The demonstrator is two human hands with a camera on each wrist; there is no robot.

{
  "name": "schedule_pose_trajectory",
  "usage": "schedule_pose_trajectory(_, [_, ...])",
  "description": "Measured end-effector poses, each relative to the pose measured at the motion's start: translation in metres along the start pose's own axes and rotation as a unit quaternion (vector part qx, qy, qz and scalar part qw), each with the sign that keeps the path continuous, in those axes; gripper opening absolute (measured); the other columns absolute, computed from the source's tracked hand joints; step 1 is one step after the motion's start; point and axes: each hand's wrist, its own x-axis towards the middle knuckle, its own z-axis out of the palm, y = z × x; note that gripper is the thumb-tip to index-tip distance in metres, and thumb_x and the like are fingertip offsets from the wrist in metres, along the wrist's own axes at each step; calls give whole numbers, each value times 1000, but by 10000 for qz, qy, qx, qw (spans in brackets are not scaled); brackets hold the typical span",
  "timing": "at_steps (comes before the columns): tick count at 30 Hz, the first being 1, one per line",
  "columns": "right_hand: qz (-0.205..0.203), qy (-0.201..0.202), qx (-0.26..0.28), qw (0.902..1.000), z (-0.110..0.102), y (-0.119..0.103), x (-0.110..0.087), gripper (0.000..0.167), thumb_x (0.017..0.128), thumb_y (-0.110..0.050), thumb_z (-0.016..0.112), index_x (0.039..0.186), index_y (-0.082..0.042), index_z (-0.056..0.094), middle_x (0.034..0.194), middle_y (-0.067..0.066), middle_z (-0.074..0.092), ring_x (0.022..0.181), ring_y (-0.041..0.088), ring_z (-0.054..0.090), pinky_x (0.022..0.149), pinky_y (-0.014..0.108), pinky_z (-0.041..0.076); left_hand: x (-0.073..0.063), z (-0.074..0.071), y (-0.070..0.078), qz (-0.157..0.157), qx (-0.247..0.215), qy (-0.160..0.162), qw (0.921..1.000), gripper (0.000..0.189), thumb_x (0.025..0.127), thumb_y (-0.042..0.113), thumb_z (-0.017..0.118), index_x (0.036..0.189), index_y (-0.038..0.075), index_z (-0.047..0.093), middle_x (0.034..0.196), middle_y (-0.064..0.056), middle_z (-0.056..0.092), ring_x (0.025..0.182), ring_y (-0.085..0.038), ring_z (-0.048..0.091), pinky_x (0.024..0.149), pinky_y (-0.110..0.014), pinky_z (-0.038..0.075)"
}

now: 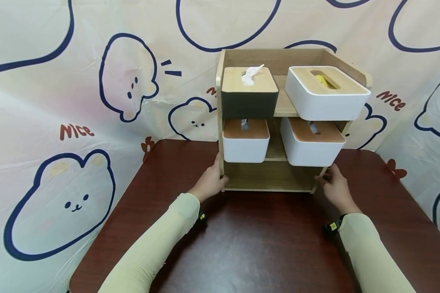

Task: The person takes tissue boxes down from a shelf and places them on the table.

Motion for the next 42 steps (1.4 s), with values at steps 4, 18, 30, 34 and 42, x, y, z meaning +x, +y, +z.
schedule_pose_trajectory(4, [2,-63,0,10000,4,-4,1,45,102,-19,52,139,-4,33,140,30,42,124,48,44,88,64,43,-2,-3,-3,-28,17,61,10000,99,92,7,59,154,36,-13,99,-17,66,59,-21,65,52,-33,50])
schedule_pose_trajectory(18, [94,-121,44,9999,22,-11,4,47,100,-20,55,139,-5,33,139,30,43,123,47,46,87,62,45,-6,-16,-16,71,166,264,9995,99,90,4,62,156,30,-7,121,-23,62,87,-20,65,72,-39,52])
schedule_pose_trajectory(30, [-3,-137,-68,9999,31,-18,5,47,100,-19,56,139,-4,33,139,30,43,123,47,47,88,61,45,-9,-24,-24,55,39,261,9996,100,91,3,59,155,36,-10,130,-22,57,100,-25,64,78,-42,53])
schedule_pose_trajectory(34, [0,-140,-35,9999,31,-19,5,50,100,-19,56,141,-4,32,139,29,43,123,47,46,88,61,45,-10,-24,-27,88,95,263,9996,98,92,4,58,154,36,-11,130,-22,57,91,-20,64,75,-39,52])
schedule_pose_trajectory(42, [-31,-98,-7,9999,27,-17,4,51,100,-22,57,141,-4,34,139,29,44,123,47,47,86,61,46,-10,-18,-29,-139,-774,287,9965,87,97,7,51,154,41,-5,103,-25,65,45,-19,51,54,-36,50])
